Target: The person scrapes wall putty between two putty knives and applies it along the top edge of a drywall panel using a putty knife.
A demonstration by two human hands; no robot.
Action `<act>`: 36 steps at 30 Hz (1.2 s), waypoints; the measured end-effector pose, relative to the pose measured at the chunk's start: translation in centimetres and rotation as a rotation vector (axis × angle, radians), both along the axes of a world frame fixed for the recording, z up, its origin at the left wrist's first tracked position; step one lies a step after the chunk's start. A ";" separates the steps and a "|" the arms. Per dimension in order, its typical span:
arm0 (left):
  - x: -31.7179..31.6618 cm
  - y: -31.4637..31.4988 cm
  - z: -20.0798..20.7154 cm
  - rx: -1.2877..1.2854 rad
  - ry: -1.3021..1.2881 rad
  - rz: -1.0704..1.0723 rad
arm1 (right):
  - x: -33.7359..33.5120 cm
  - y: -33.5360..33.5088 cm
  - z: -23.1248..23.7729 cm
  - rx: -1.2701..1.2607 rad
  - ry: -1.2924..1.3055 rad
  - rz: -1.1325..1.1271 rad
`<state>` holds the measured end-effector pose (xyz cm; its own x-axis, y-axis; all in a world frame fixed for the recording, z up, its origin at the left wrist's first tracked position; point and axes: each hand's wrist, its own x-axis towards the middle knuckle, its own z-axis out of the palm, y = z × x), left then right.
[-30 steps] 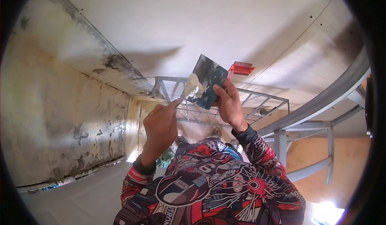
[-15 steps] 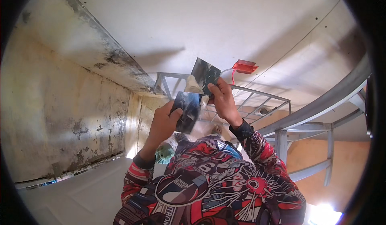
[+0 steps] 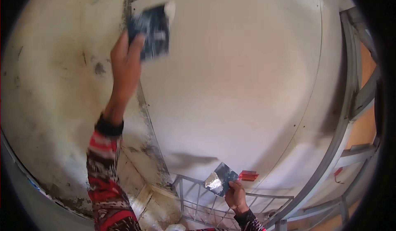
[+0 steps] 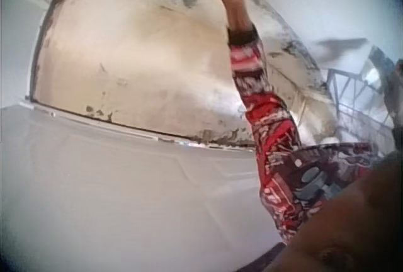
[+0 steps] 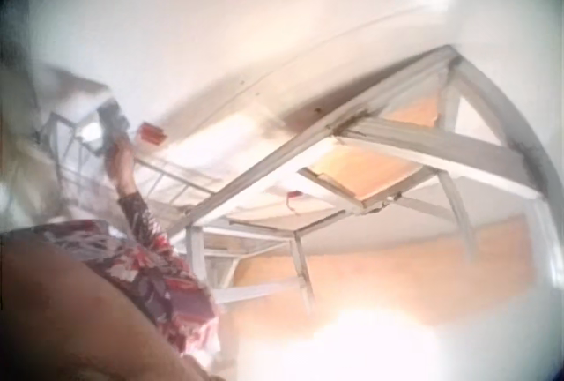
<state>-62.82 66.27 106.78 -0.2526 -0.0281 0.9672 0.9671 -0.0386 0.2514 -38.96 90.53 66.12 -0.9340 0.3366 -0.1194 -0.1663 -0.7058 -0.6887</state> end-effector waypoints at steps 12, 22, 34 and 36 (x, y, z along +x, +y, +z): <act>-11.5 -2.8 10.5 -0.074 0.678 0.980 | 0.9 -2.4 1.7 -0.053 0.077 -0.149; -11.1 -2.8 6.2 -0.204 0.551 0.992 | 0.8 -1.2 0.4 0.050 0.090 -0.141; -5.5 0.4 11.7 -0.097 -0.003 0.907 | 0.6 -1.4 0.5 0.054 0.090 -0.151; -4.1 1.4 11.6 -0.107 -0.040 0.910 | 0.8 -1.3 0.1 0.072 0.128 -0.099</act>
<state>-66.88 67.69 118.39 -0.2103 -0.1432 0.9671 0.6032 0.7595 0.2436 -38.13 89.23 66.20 -0.9021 0.4308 0.0258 -0.3218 -0.6314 -0.7055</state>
